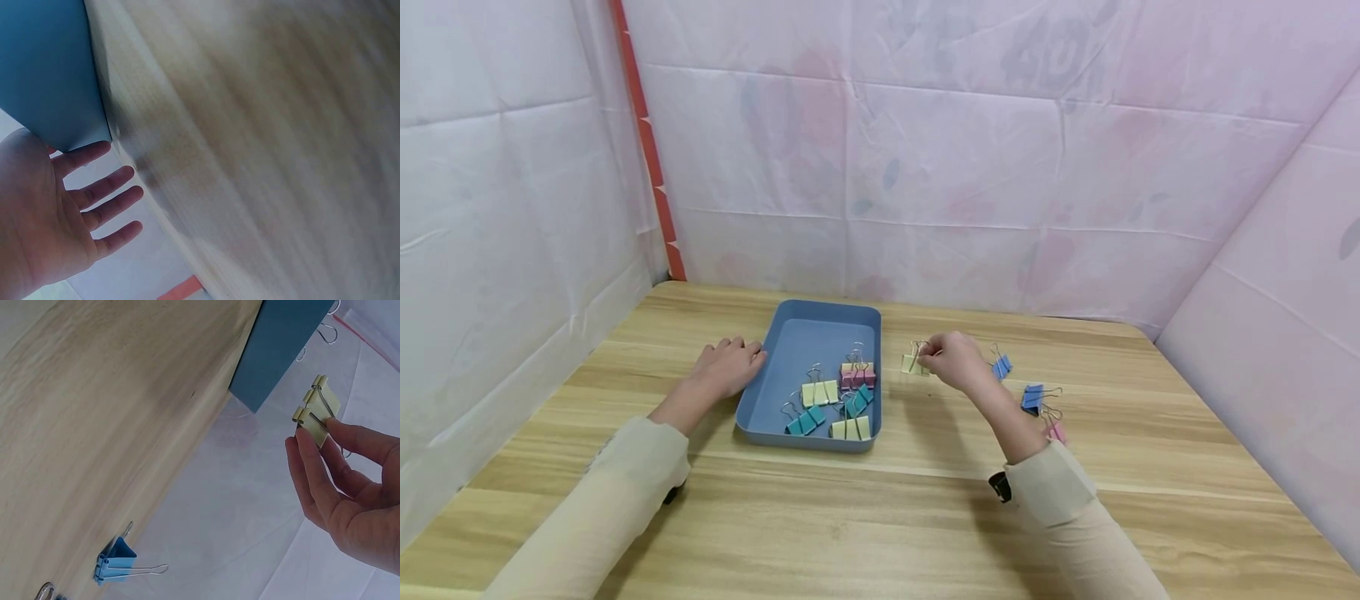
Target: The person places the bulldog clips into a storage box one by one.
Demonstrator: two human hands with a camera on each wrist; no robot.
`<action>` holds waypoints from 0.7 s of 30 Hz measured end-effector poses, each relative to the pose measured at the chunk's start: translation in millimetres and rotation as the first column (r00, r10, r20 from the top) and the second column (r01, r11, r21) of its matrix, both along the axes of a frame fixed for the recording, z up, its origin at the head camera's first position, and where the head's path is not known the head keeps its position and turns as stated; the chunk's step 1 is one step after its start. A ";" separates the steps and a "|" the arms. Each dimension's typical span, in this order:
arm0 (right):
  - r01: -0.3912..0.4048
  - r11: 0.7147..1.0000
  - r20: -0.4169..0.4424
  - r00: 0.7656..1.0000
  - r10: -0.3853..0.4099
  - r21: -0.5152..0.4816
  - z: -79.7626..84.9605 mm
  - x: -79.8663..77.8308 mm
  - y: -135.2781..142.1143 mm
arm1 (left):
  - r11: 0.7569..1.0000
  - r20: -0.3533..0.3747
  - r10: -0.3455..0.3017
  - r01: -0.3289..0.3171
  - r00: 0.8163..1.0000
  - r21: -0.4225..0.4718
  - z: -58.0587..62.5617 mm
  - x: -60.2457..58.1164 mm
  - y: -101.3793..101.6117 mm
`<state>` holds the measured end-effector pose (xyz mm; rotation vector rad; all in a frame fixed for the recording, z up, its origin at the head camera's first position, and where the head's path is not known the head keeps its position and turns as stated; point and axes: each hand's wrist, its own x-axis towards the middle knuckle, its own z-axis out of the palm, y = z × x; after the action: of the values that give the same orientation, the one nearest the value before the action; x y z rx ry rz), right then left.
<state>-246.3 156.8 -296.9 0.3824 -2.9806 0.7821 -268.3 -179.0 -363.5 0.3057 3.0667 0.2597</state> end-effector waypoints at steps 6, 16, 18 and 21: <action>0.016 1.000 -0.006 1.000 -0.016 0.001 -2.5 -2.9 -3.7 | 1.000 0.000 -0.001 0.001 1.000 0.004 0.4 0.3 0.1; 0.033 0.999 -0.023 0.999 -0.033 -0.004 -2.7 -6.8 -11.5 | 1.000 -0.012 -0.002 0.002 1.000 0.005 -0.5 0.7 -0.4; 0.029 1.000 -0.025 0.999 -0.029 -0.007 -2.9 -7.9 -12.7 | 1.000 -0.015 -0.002 0.002 1.000 0.003 -0.6 0.5 -0.4; 0.029 1.000 -0.020 0.999 -0.030 -0.005 -3.7 -10.2 -14.2 | 1.000 -0.017 -0.001 0.001 1.000 0.004 -0.6 0.5 -0.6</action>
<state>-256.5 142.7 -300.5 0.3431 -2.9581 0.7783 -267.8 -179.5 -364.1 0.3116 3.0834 0.2649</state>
